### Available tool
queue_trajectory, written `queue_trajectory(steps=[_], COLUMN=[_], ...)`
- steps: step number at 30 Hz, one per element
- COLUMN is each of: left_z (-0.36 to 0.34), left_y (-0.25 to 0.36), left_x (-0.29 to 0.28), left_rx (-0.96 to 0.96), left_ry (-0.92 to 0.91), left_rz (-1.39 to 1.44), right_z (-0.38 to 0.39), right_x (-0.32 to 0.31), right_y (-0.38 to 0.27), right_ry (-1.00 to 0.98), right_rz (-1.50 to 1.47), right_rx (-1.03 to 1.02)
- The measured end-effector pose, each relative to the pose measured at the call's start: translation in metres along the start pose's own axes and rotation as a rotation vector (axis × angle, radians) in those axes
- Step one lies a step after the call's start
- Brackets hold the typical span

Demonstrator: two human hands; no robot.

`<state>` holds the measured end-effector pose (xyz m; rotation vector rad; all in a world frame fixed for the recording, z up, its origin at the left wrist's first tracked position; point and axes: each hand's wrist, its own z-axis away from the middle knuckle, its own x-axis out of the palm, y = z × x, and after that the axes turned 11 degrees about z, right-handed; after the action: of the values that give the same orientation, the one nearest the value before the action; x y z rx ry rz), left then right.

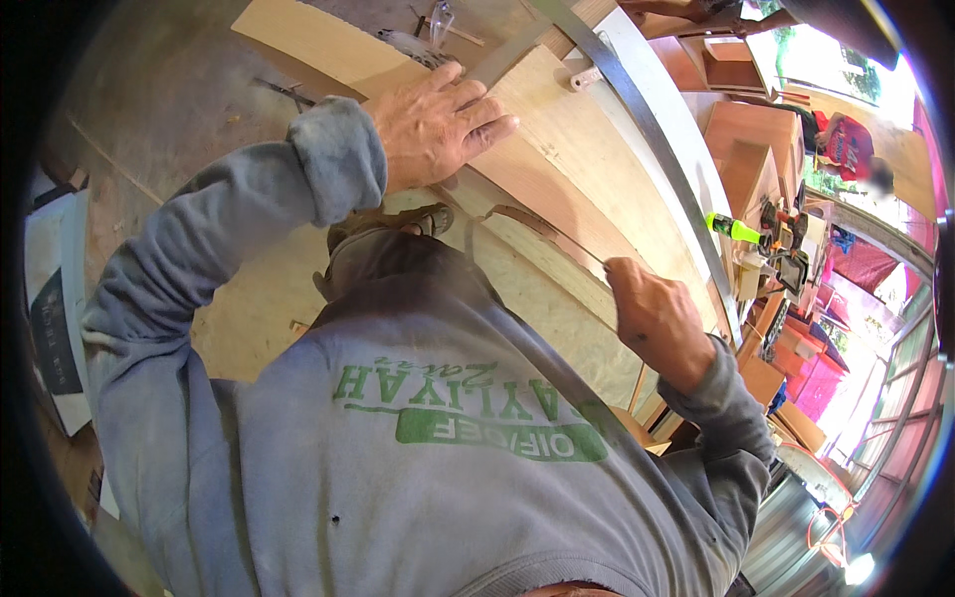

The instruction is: The person uses a metal file to smooth and shape the edges of a curved wooden piece. They repeatedly measure the piece with a ruler and continue filing along the curved edge to refine its shape.

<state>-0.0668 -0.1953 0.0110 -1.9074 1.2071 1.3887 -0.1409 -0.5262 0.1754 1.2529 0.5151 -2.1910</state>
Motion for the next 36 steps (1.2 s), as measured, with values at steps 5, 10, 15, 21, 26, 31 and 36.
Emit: queue_trajectory(steps=[5, 10, 15, 21, 26, 31, 36], left_z=[-0.004, -0.007, -0.022, -0.028, -0.036, -0.041, -0.034], left_y=[0.008, 0.023, 0.029, 0.030, 0.029, 0.034, 0.030], left_x=[-0.001, -0.008, 0.005, 0.007, 0.000, 0.005, 0.007], left_rx=[-0.080, -0.043, 0.006, -0.074, -0.101, -0.111, -0.055], left_ry=[-0.074, 0.073, 0.087, 0.078, 0.009, -0.077, 0.017], left_rz=[0.069, 0.194, 0.128, 0.254, 0.231, 0.064, 0.115], right_z=[0.025, 0.033, 0.038, 0.036, 0.036, 0.027, 0.029], right_x=[-0.019, -0.034, -0.034, -0.012, -0.023, -0.019, -0.013], right_y=[0.009, 0.002, 0.013, 0.023, 0.021, 0.019, 0.020], right_ry=[-0.118, -0.095, -0.140, -0.125, -0.168, -0.165, -0.150], right_rz=[0.071, -0.003, 0.020, -0.031, -0.050, -0.019, 0.038], right_rx=[0.043, 0.033, 0.055, 0.020, 0.016, -0.012, -0.018])
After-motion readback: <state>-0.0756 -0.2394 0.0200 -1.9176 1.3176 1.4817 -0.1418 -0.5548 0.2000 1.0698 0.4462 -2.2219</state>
